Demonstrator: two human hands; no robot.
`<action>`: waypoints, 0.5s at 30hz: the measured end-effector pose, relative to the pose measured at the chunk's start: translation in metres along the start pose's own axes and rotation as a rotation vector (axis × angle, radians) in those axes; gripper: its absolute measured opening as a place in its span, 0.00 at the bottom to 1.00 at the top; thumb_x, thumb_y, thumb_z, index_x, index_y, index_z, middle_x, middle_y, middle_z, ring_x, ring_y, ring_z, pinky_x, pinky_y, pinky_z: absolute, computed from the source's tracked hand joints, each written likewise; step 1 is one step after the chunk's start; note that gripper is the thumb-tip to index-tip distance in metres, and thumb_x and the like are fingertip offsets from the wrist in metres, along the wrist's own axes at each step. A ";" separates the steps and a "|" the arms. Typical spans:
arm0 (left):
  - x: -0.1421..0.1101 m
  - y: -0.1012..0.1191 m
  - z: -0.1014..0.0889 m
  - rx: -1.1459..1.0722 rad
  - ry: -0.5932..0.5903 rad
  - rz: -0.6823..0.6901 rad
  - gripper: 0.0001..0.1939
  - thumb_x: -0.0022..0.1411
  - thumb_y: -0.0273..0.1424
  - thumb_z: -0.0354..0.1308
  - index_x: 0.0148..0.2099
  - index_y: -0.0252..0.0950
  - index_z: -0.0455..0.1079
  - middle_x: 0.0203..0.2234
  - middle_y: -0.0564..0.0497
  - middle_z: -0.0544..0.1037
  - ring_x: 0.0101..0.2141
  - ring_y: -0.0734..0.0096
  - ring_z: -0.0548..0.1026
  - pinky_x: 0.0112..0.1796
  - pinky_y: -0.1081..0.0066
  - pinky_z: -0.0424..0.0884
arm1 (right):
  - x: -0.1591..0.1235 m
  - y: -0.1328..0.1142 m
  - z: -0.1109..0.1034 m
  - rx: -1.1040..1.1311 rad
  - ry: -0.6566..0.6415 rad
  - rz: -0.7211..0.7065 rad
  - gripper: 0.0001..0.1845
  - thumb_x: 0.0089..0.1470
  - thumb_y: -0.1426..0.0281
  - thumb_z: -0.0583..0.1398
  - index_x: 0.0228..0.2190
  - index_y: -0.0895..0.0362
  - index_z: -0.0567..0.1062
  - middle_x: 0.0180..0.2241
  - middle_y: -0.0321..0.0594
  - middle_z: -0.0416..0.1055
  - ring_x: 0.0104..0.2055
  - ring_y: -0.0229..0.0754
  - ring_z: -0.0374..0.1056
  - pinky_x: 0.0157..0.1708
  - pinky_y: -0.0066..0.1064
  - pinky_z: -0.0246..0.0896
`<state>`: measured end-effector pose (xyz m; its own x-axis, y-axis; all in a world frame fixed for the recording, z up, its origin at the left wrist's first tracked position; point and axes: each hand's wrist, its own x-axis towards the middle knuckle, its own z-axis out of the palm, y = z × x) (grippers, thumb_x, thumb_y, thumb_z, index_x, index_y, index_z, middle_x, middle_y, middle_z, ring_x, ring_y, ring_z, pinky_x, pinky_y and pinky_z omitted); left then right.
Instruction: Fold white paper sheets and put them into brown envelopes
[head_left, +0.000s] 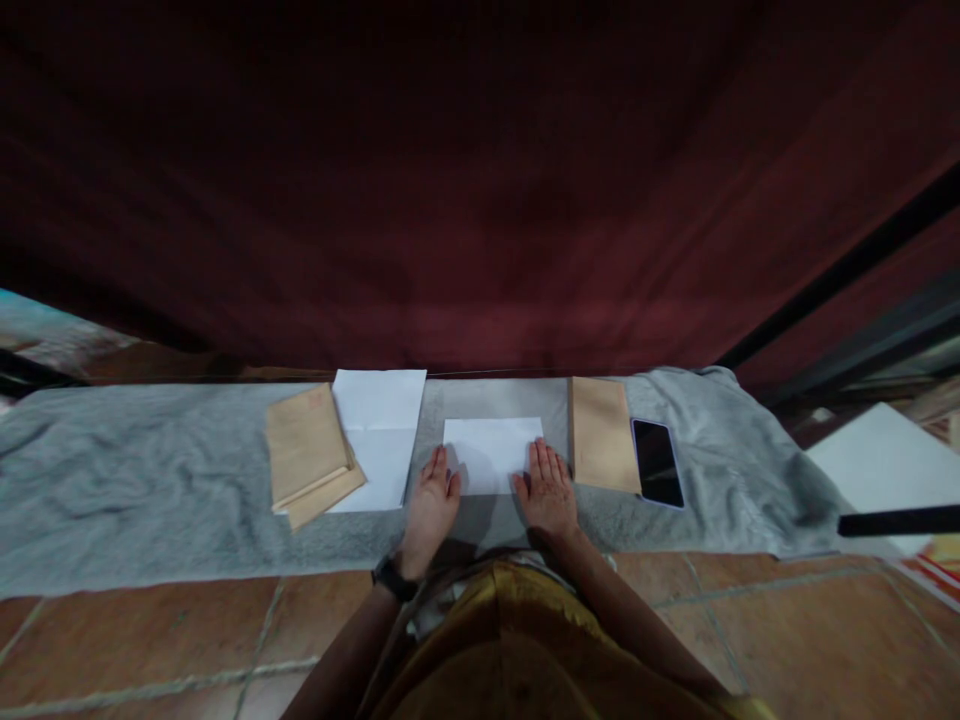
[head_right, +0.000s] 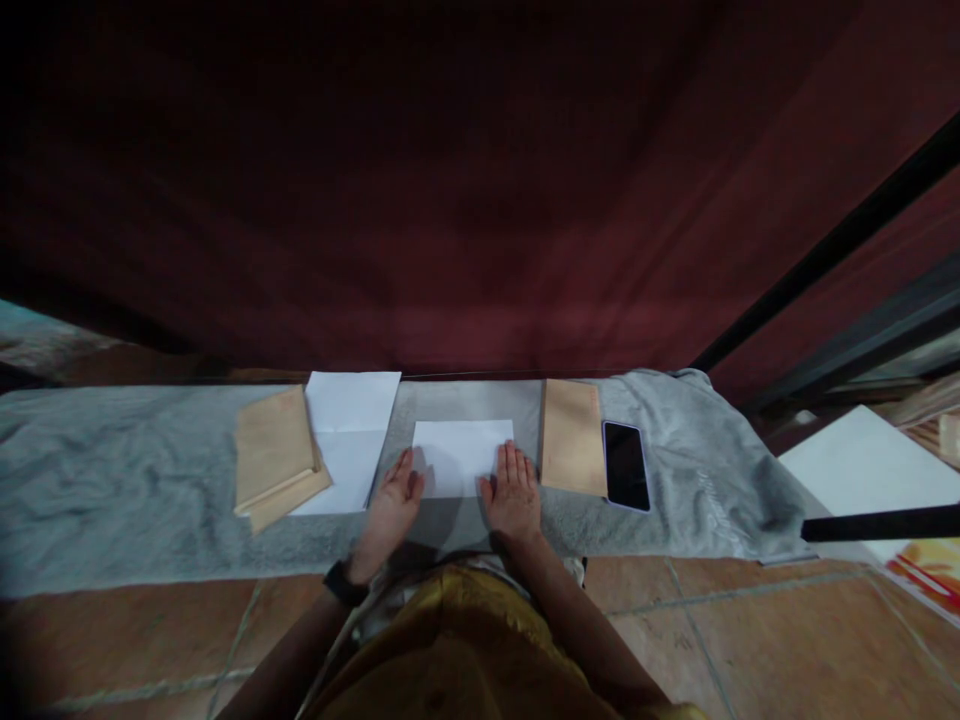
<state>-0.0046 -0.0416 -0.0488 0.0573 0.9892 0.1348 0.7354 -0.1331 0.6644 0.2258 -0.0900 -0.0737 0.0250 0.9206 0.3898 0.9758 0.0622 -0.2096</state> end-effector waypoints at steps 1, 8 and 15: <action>0.008 0.000 -0.003 -0.055 0.007 -0.060 0.25 0.67 0.36 0.53 0.64 0.36 0.68 0.59 0.40 0.75 0.59 0.53 0.73 0.58 0.52 0.71 | 0.000 0.000 0.000 -0.002 0.001 -0.002 0.35 0.70 0.60 0.50 0.69 0.67 0.55 0.68 0.61 0.57 0.69 0.58 0.57 0.66 0.52 0.51; 0.034 0.009 -0.019 -0.591 0.045 -0.445 0.19 0.52 0.38 0.68 0.46 0.36 0.77 0.32 0.49 0.82 0.35 0.62 0.80 0.39 0.63 0.76 | 0.000 -0.001 -0.002 -0.002 -0.008 0.009 0.34 0.70 0.60 0.50 0.69 0.68 0.57 0.68 0.60 0.58 0.69 0.57 0.56 0.66 0.52 0.51; 0.024 0.030 -0.019 -0.733 0.098 -0.554 0.18 0.40 0.41 0.71 0.30 0.37 0.71 0.21 0.55 0.74 0.25 0.68 0.74 0.28 0.70 0.70 | 0.003 0.003 -0.003 0.046 -0.008 0.015 0.32 0.71 0.61 0.48 0.68 0.65 0.58 0.68 0.58 0.60 0.69 0.56 0.57 0.66 0.52 0.53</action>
<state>0.0057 -0.0231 -0.0117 -0.2570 0.9180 -0.3020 0.0275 0.3193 0.9473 0.2291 -0.0887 -0.0702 0.0381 0.9245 0.3793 0.9642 0.0657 -0.2569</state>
